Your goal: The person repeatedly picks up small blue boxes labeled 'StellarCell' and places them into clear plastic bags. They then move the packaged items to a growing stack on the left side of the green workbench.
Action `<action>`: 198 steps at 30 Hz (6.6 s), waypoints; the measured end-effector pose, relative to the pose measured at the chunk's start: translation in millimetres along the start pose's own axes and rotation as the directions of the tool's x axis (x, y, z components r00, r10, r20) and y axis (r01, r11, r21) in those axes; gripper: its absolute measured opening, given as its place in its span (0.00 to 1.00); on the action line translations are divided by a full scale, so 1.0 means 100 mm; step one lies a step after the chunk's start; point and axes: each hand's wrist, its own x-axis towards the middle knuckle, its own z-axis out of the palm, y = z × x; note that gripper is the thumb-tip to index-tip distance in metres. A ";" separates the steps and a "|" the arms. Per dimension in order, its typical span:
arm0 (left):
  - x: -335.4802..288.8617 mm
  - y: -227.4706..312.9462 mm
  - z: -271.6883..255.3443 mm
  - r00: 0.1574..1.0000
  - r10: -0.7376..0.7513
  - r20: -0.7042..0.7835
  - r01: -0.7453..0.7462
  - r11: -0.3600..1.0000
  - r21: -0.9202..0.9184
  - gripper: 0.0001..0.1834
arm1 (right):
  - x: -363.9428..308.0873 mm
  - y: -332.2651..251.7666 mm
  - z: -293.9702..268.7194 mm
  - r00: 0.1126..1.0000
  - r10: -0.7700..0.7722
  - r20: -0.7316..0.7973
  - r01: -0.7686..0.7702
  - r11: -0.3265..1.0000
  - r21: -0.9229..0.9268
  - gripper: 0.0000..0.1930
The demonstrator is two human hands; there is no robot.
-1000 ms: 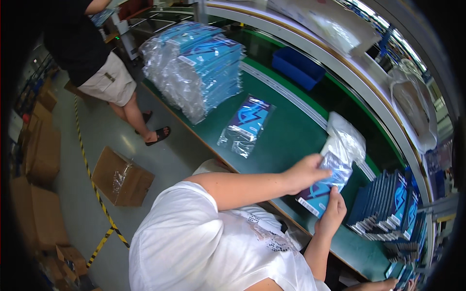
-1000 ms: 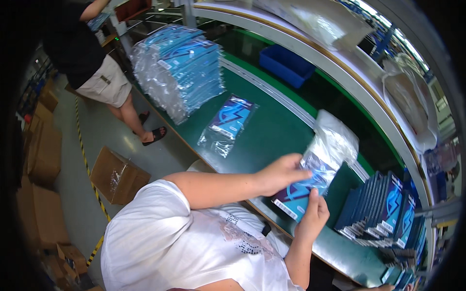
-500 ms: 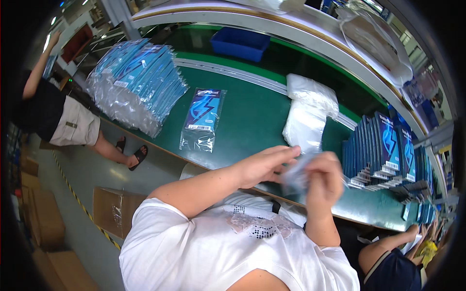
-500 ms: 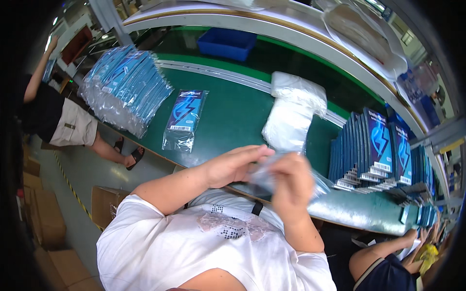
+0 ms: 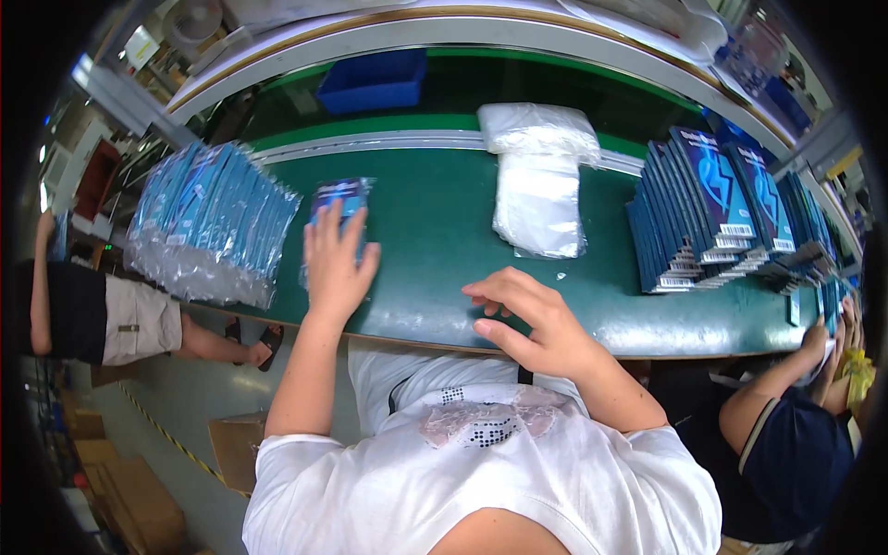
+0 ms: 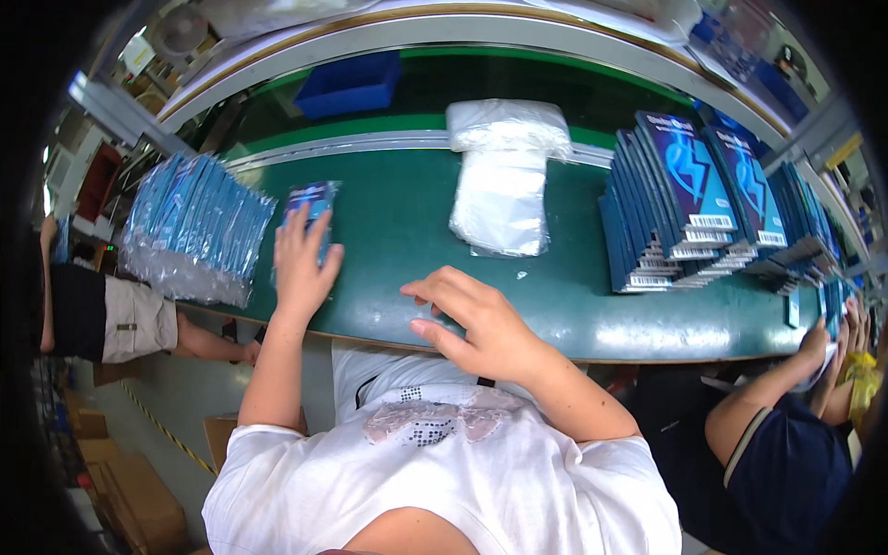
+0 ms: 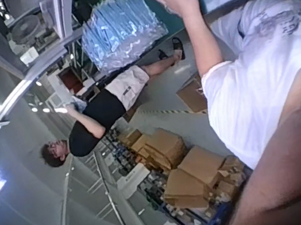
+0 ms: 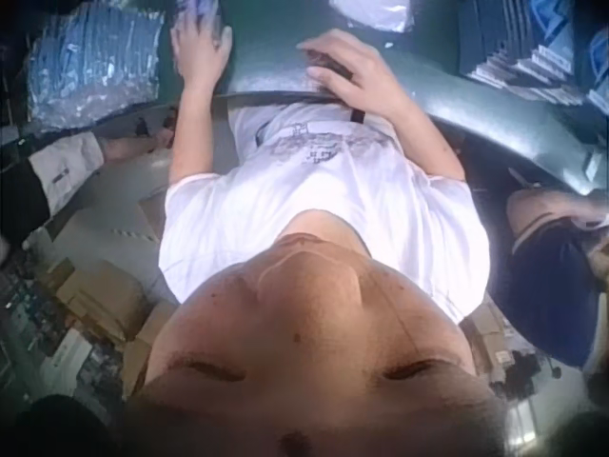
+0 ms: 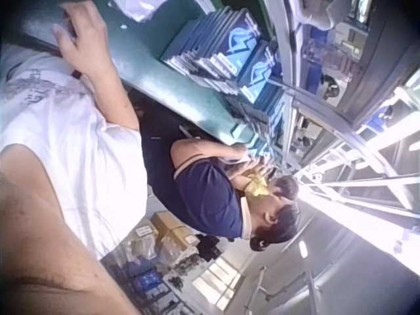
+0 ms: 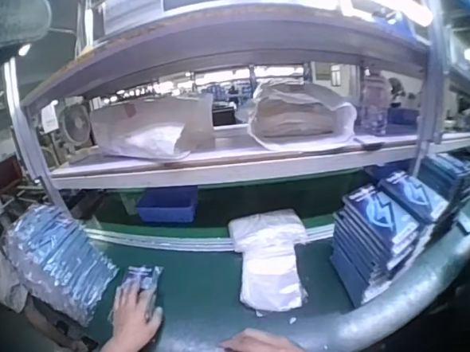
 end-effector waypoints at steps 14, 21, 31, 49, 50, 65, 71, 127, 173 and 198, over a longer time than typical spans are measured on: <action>0.19 0.10 -0.16 0.993 -0.072 -0.097 0.059 0.990 -0.125 0.30 | 0.05 -0.99 -0.47 0.606 -0.795 0.002 0.749 0.569 -0.340 0.07; 0.36 1.06 -0.01 0.970 0.227 0.092 -0.175 0.907 -0.384 0.30 | -0.07 -1.16 -0.23 0.506 -0.818 -0.274 0.721 0.576 -0.386 0.03; 0.69 1.21 0.22 0.794 0.604 0.069 -0.528 0.741 -0.415 0.15 | 0.15 -0.49 -1.66 0.669 -0.590 -0.451 -0.207 0.435 -0.876 0.17; 0.81 1.39 0.21 0.912 0.404 -0.063 -0.339 0.661 -0.669 0.08 | 0.02 -0.36 -1.01 0.801 0.213 -0.560 -0.089 0.967 0.240 0.35; 0.81 1.41 0.22 0.934 0.355 -0.038 -0.271 0.634 -0.725 0.07 | 0.01 -0.29 -0.96 0.822 0.391 -0.413 -0.102 0.815 0.570 0.28; 0.90 1.29 0.25 0.974 0.165 0.155 0.024 0.603 -0.798 0.10 | -0.06 0.76 -0.63 0.917 0.393 0.061 -0.178 0.267 0.947 0.30; 0.86 1.33 0.12 0.774 -0.023 0.633 0.634 0.027 -0.773 0.05 | -0.21 0.71 -0.70 0.855 0.513 0.078 -0.310 0.383 0.870 0.31; 0.13 0.14 -0.58 0.872 -0.423 -0.248 0.016 0.530 -0.848 0.19 | -0.18 0.02 0.00 0.984 -0.045 -0.171 0.031 0.996 -0.088 0.21; 0.70 1.35 0.45 0.978 0.191 -0.081 -0.178 0.568 -0.803 0.05 | -0.31 0.51 -0.64 0.850 0.501 0.162 -0.266 0.142 0.954 0.28; 0.89 1.19 0.21 0.901 0.296 0.316 0.079 0.605 -0.792 0.10 | -0.20 0.73 -0.50 0.726 0.643 -0.245 -0.288 0.607 0.741 0.25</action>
